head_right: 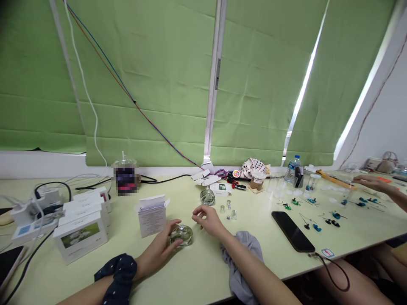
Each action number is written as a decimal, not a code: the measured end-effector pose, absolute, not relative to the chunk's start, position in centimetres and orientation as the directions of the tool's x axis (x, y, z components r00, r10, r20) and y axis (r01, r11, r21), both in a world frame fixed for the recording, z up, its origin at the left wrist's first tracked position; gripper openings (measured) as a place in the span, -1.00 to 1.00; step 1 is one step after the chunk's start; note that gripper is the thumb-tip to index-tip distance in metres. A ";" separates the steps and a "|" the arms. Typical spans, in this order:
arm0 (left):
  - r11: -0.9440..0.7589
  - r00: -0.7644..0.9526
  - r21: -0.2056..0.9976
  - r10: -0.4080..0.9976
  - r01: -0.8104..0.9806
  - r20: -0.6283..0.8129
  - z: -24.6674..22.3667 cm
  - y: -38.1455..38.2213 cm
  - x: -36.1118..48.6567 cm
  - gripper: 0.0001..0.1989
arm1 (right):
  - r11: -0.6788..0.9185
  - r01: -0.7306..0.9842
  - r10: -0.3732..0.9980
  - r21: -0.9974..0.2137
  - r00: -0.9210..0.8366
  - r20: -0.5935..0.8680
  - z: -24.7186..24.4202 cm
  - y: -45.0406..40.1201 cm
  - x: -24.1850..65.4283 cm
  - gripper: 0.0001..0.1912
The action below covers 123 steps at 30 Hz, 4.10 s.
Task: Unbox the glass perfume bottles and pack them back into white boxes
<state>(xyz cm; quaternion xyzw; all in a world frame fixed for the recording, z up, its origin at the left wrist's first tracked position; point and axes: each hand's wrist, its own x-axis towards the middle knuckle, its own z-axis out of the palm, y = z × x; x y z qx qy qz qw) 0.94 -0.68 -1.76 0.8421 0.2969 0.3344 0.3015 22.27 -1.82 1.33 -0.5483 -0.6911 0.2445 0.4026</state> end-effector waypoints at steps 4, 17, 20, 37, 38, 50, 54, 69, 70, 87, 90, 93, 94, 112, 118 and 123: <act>-0.645 0.613 0.728 0.679 0.233 0.405 -1.7 -0.9 0.8 -0.45 | 0.398 0.308 0.915 -0.864 -0.075 0.395 3.2 -4.1 19.8 -0.84; -0.708 0.611 0.677 0.631 0.202 0.478 -1.8 -0.7 0.7 -0.57 | 0.411 0.305 0.895 -0.859 0.044 0.444 1.9 -4.4 17.8 -0.93; -0.717 0.610 0.669 0.624 0.196 0.489 -1.9 -0.6 0.7 -0.55 | 0.399 0.260 0.906 -0.880 0.038 0.422 2.0 -4.4 17.8 -0.90; -0.704 0.638 0.669 0.633 0.239 0.438 -2.0 -0.2 0.6 -0.58 | 0.333 0.474 0.927 -0.815 -0.008 0.374 3.0 -4.2 21.6 -0.85; -0.702 0.634 0.667 0.639 0.249 0.435 -2.0 -0.2 0.6 -0.58 | 0.257 0.592 0.932 -0.764 0.055 0.357 3.3 -4.0 23.1 -0.87; -0.682 0.626 0.703 0.642 0.201 0.443 -2.3 -0.1 0.4 -0.56 | -0.098 0.745 0.935 -0.660 0.297 0.197 -0.8 -4.0 35.0 -0.87; -0.694 0.618 0.685 0.644 0.222 0.451 -2.2 -0.1 0.4 -0.56 | -0.089 0.636 0.915 -0.767 0.356 0.189 -1.5 -4.0 35.2 -0.91; -0.692 0.631 0.684 0.642 0.232 0.435 -2.3 -0.2 0.3 -0.56 | 0.086 -0.086 0.975 -0.993 0.212 0.066 1.6 -6.0 30.7 -0.57; -0.693 0.634 0.683 0.640 0.233 0.434 -2.3 -0.2 0.3 -0.56 | 0.103 -0.099 0.978 -0.990 0.191 0.082 2.0 -6.0 29.9 -0.57; -0.674 0.641 0.719 0.630 0.170 0.438 -2.4 -0.4 0.5 -0.54 | 0.455 0.319 0.886 -0.831 -0.071 0.458 4.4 -4.7 20.4 -0.71; -0.645 0.613 0.741 0.666 0.188 0.425 -2.6 -0.4 0.6 -0.47 | 0.495 0.463 0.855 -0.735 -0.111 0.506 4.7 -4.8 20.2 -0.75; -0.614 0.597 0.762 0.696 0.206 0.399 -2.5 -0.5 0.7 -0.46 | 0.553 0.548 0.815 -0.627 -0.200 0.544 5.0 -4.8 20.0 -0.73; -0.606 0.597 0.768 0.701 0.209 0.391 -2.4 -0.5 0.7 -0.48 | 0.573 0.561 0.802 -0.597 -0.231 0.551 5.1 -4.7 19.9 -0.71; -0.621 0.607 0.769 0.672 0.151 0.424 -2.6 -0.3 0.7 -0.45 | 0.569 0.592 0.818 -0.571 -0.335 0.468 4.2 -4.6 18.8 -0.62; -0.721 0.651 0.685 0.571 0.105 0.500 -1.7 -0.6 0.6 -0.44 | 0.533 0.552 0.845 -0.642 -0.318 0.429 4.0 -4.6 18.8 -0.56; -0.685 0.650 0.721 0.598 0.109 0.469 -1.4 -0.8 0.6 -0.50 | 0.527 0.541 0.849 -0.655 -0.305 0.431 3.4 -4.7 18.8 -0.63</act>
